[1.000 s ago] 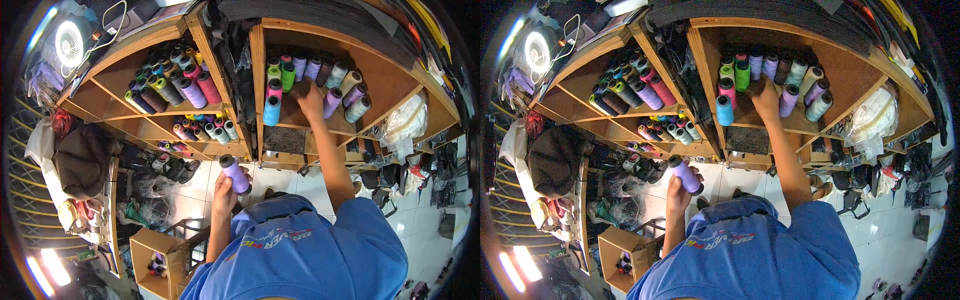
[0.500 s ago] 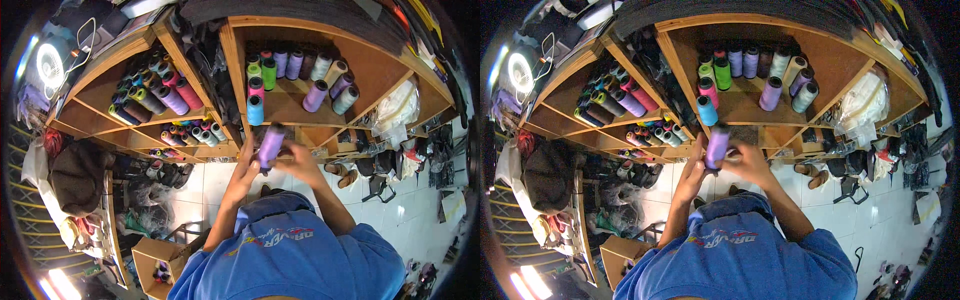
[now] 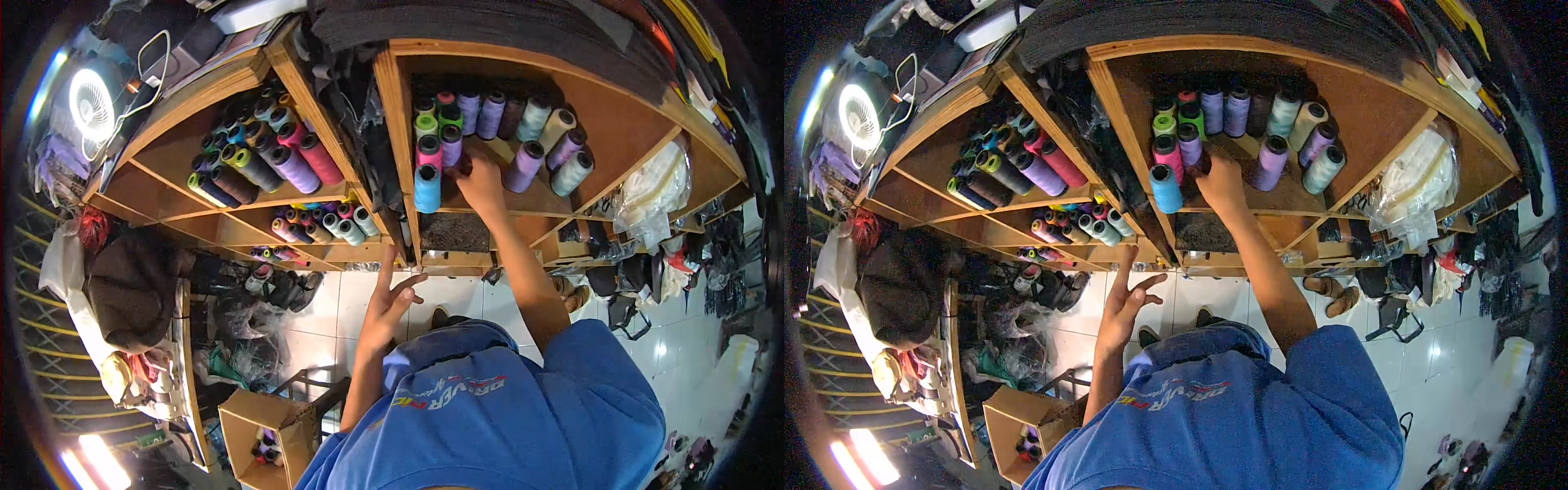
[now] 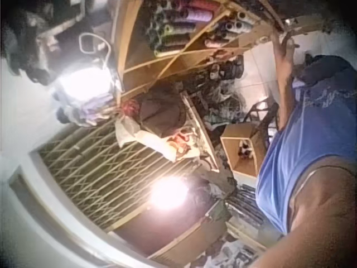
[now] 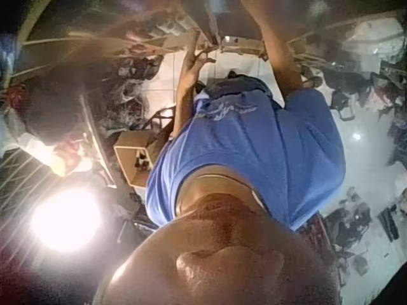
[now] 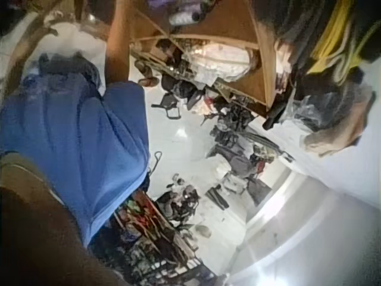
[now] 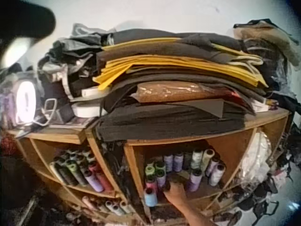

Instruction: The person organizes spools of thread by picking them from a cardboard box and placing them into wooden shelf compartments by hand, then moves the cardboard boxes aside.

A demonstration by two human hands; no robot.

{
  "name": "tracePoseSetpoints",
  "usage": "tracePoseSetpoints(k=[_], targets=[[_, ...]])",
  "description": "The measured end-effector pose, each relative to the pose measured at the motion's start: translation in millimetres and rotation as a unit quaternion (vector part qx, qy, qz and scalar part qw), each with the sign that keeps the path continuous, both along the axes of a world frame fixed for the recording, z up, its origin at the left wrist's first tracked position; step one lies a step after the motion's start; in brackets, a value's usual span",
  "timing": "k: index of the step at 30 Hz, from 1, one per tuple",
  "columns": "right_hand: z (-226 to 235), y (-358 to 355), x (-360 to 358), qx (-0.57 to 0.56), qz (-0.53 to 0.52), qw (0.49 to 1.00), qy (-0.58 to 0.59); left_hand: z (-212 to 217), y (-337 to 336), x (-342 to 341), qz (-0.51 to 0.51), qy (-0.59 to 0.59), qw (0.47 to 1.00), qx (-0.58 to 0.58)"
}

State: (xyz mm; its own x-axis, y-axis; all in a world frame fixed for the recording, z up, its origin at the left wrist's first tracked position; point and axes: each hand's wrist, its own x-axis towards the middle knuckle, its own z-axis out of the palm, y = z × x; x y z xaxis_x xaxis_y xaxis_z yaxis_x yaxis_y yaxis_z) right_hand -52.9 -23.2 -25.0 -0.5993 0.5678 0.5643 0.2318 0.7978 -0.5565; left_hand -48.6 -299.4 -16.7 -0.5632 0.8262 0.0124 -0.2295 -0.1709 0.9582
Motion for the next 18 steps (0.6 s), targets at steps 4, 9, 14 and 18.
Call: tracePoseSetpoints(k=[4,9,14,18], targets=[[0.3,-4.3,-0.5,-0.076,0.008,0.997,-0.025,-1.3,-7.4,-0.9,0.042,0.021,0.998,-0.030],[4.1,-9.5,12.2,-0.085,-0.074,0.989,-0.098,-9.1,-7.0,-1.5,0.031,-0.001,0.999,-0.024],[62.0,-4.7,69.4,0.150,-0.129,0.973,0.118,-18.1,-9.7,-2.1,0.017,-0.028,0.999,-0.031],[71.6,38.0,92.0,0.281,-0.196,0.937,0.063,-16.5,0.9,1.1,-0.014,-0.011,0.999,-0.049]])
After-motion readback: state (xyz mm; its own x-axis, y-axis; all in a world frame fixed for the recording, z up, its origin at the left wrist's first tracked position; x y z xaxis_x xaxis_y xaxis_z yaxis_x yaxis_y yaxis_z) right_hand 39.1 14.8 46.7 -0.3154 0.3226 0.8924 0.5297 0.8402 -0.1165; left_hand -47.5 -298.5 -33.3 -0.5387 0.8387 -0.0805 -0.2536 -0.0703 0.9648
